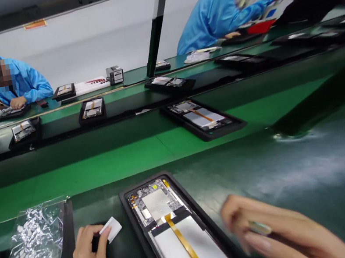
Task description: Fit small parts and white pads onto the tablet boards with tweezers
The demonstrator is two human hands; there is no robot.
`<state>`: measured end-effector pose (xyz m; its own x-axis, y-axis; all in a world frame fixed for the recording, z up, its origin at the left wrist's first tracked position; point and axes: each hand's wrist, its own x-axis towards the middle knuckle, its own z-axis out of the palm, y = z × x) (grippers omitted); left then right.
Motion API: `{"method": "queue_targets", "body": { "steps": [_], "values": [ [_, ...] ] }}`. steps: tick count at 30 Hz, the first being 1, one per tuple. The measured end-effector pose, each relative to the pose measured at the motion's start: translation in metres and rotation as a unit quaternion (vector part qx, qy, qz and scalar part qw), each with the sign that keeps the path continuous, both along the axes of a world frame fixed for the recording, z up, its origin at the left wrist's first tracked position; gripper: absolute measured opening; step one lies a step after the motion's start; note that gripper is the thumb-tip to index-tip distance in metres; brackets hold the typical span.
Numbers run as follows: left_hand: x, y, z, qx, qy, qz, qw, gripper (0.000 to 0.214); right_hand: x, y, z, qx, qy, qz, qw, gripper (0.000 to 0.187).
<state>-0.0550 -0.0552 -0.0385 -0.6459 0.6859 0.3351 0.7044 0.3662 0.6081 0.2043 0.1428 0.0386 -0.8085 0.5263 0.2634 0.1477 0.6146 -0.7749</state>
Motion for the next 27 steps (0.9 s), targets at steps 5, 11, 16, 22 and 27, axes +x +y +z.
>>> {"method": "queue_targets", "body": {
  "steps": [5, 11, 16, 22, 27],
  "values": [
    [0.009, 0.004, 0.008, 0.012, -0.04, -0.046, 0.998, 0.029, -0.093, -0.032, 0.011, -0.126, 0.057, 0.17, 0.976, 0.036],
    [0.015, 0.004, 0.017, 0.032, -0.065, -0.079, 0.994, 0.027, -0.134, -0.055, -0.033, -0.181, 0.164, 0.139, 0.96, 0.008],
    [0.02, 0.006, 0.022, 0.06, -0.048, -0.088, 0.993, 0.021, -0.127, -0.054, -0.039, -0.121, 0.188, 0.173, 0.959, 0.006],
    [0.021, 0.006, 0.025, 0.054, 0.01, -0.11, 0.992, 0.019, -0.127, -0.055, -0.04, -0.106, 0.188, 0.168, 0.962, 0.008],
    [0.021, 0.005, 0.027, 0.059, 0.025, -0.123, 0.99, 0.016, -0.127, -0.055, -0.041, -0.108, 0.196, 0.171, 0.96, 0.012]
  ]
}}
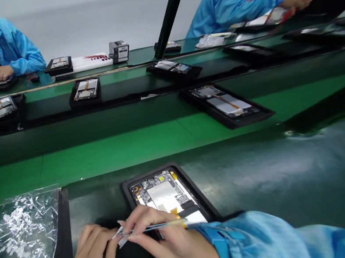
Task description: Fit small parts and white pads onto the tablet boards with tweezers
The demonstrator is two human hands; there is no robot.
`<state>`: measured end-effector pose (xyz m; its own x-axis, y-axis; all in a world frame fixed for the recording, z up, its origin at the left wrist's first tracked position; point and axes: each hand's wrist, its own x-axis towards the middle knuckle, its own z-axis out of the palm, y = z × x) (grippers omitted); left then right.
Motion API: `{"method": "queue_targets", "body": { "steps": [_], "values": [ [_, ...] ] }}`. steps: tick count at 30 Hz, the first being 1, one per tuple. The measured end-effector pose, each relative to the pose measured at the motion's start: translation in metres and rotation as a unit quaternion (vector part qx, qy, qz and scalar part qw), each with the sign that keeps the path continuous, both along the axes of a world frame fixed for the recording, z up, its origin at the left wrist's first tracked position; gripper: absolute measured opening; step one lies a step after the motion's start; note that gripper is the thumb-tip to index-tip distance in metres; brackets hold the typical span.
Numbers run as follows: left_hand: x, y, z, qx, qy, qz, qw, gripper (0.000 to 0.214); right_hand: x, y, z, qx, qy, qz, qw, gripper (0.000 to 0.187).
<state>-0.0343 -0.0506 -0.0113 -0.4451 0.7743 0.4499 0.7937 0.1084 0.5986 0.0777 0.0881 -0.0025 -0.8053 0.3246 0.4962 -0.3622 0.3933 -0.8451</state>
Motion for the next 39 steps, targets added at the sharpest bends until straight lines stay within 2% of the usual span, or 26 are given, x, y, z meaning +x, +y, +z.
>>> {"method": "queue_targets", "body": {
  "steps": [10, 17, 20, 23, 25, 28, 30, 32, 33, 34, 37, 39],
  "values": [
    [0.002, -0.002, -0.008, -0.015, -0.032, 0.013, 0.999, 0.014, 0.0, 0.0, 0.001, 0.001, 0.002, 0.006, 1.0, 0.014],
    [0.002, 0.001, -0.002, -0.006, -0.013, 0.007, 1.0, 0.015, 0.0, -0.002, -0.005, -0.008, 0.016, -0.011, 1.0, 0.013],
    [0.002, 0.003, 0.001, -0.014, -0.006, 0.01, 1.0, 0.015, -0.003, -0.005, -0.004, -0.098, -0.014, -0.014, 0.995, 0.008],
    [-0.005, 0.0, 0.0, -0.025, 0.023, 0.038, 0.999, 0.014, -0.007, 0.004, 0.005, -0.244, -0.017, -0.025, 0.969, 0.011],
    [-0.016, -0.006, -0.006, -0.035, 0.076, 0.059, 0.995, 0.014, -0.008, 0.02, 0.012, -0.302, -0.003, -0.06, 0.951, 0.017],
    [-0.038, -0.019, -0.023, -0.05, 0.188, 0.066, 0.979, 0.017, -0.004, 0.053, 0.016, -0.329, -0.011, -0.123, 0.936, 0.028],
    [-0.051, -0.022, -0.032, -0.035, 0.251, 0.125, 0.959, 0.022, 0.002, 0.072, 0.012, -0.333, -0.033, -0.148, 0.931, 0.033],
    [-0.054, -0.017, -0.034, -0.011, 0.281, 0.166, 0.945, 0.037, 0.007, 0.084, 0.002, -0.34, -0.057, -0.164, 0.924, 0.035],
    [-0.052, -0.011, -0.031, -0.004, 0.284, 0.156, 0.946, 0.044, 0.008, 0.087, -0.004, -0.347, -0.067, -0.167, 0.92, 0.036],
    [-0.047, -0.004, -0.026, -0.005, 0.286, 0.12, 0.951, 0.048, 0.008, 0.089, -0.009, -0.352, -0.077, -0.167, 0.918, 0.037],
    [-0.026, 0.028, -0.007, -0.05, 0.309, -0.03, 0.949, 0.042, 0.007, 0.087, -0.017, -0.361, -0.107, -0.16, 0.913, 0.038],
    [-0.014, 0.049, 0.0, -0.079, 0.325, -0.08, 0.939, 0.038, 0.007, 0.085, -0.018, -0.358, -0.118, -0.161, 0.912, 0.038]
  ]
}}
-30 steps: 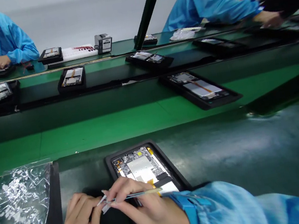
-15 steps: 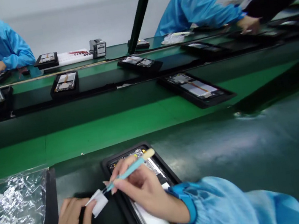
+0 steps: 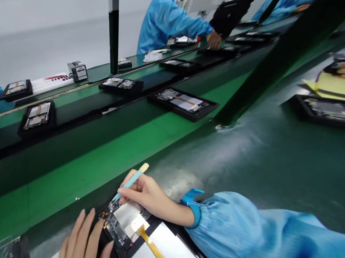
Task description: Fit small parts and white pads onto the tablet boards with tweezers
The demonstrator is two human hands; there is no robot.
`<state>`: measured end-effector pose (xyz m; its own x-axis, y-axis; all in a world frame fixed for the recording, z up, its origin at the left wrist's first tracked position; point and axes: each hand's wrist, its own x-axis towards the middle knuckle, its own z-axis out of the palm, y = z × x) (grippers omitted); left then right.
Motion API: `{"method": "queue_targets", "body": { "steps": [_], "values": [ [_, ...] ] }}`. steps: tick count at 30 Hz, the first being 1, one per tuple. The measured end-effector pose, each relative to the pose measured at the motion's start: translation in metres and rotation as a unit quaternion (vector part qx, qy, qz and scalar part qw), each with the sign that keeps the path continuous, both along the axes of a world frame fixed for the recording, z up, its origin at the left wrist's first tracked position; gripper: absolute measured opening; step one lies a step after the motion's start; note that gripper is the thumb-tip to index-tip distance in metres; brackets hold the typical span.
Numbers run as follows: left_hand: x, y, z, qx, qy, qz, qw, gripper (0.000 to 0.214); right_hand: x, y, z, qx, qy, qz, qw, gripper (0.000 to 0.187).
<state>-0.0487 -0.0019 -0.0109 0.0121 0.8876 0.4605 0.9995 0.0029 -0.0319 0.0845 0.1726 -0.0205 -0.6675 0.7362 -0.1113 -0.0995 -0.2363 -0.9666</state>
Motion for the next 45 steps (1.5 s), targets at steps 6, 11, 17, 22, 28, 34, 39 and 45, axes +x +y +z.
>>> {"method": "queue_targets", "body": {
  "steps": [6, 11, 17, 22, 28, 34, 39, 45],
  "values": [
    [0.007, 0.025, -0.006, 0.009, 0.051, -0.065, 0.997, 0.027, 0.001, -0.001, 0.001, 0.019, -0.011, 0.008, 1.0, 0.033],
    [0.006, 0.025, -0.008, 0.005, 0.073, -0.085, 0.994, 0.026, 0.002, -0.002, 0.0, 0.016, 0.002, 0.004, 1.0, 0.03],
    [0.008, 0.025, -0.004, -0.032, 0.094, -0.079, 0.992, 0.031, 0.002, -0.002, -0.001, 0.038, -0.008, 0.003, 0.999, 0.027],
    [0.012, 0.029, 0.003, -0.015, 0.027, -0.089, 0.996, 0.021, 0.002, -0.002, 0.002, 0.017, 0.013, -0.022, 1.0, 0.027],
    [0.001, 0.011, 0.014, -0.011, -0.129, 0.012, 0.991, 0.034, 0.002, 0.0, 0.005, 0.001, 0.06, -0.014, 0.998, 0.027],
    [-0.004, -0.002, 0.01, -0.003, -0.156, 0.036, 0.987, 0.017, 0.003, 0.0, 0.006, -0.026, 0.069, 0.007, 0.997, 0.022],
    [0.003, 0.015, -0.001, -0.008, -0.21, 0.061, 0.976, 0.014, 0.004, 0.007, 0.015, -0.09, 0.076, 0.107, 0.987, 0.02],
    [0.002, 0.025, -0.005, 0.024, -0.201, 0.061, 0.977, 0.003, -0.009, 0.008, 0.047, 0.091, -0.178, 0.252, 0.947, 0.025]
  ]
}}
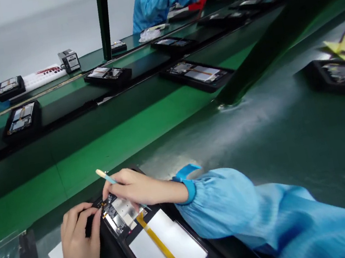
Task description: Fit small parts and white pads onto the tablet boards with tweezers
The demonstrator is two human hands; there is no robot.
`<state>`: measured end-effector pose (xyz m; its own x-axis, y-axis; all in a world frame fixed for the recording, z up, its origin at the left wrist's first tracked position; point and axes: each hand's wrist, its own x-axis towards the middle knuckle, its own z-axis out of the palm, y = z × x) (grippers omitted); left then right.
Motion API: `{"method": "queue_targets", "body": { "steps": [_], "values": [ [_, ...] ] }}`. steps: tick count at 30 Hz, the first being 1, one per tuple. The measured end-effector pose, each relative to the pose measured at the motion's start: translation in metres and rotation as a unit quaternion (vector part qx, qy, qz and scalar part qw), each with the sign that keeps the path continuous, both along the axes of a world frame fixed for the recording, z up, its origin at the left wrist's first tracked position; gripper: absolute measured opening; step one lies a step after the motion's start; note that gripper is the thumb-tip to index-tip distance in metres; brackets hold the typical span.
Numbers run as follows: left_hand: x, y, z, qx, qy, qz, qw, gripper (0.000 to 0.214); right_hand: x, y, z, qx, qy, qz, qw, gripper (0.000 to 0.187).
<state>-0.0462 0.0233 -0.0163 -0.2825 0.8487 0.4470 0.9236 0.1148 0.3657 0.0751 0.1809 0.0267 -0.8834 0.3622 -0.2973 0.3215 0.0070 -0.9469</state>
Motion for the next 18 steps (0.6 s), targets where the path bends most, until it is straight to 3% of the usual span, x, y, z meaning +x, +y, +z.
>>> {"method": "queue_targets", "body": {
  "steps": [3, 5, 14, 18],
  "values": [
    [0.003, 0.001, -0.003, 0.03, 0.02, -0.001, 0.999, 0.005, -0.011, -0.006, 0.003, 0.171, -0.011, 0.049, 0.984, 0.022],
    [0.005, 0.001, -0.005, 0.047, 0.026, 0.004, 0.999, 0.007, -0.015, -0.008, 0.0, 0.227, 0.0, 0.052, 0.972, 0.018],
    [0.011, 0.002, -0.005, 0.063, 0.056, 0.038, 0.996, 0.01, -0.016, -0.006, -0.005, 0.225, -0.027, 0.071, 0.971, 0.015],
    [0.013, 0.0, -0.002, 0.048, 0.147, 0.054, 0.987, 0.008, -0.016, -0.006, -0.004, 0.195, -0.047, 0.07, 0.977, 0.015]
  ]
}}
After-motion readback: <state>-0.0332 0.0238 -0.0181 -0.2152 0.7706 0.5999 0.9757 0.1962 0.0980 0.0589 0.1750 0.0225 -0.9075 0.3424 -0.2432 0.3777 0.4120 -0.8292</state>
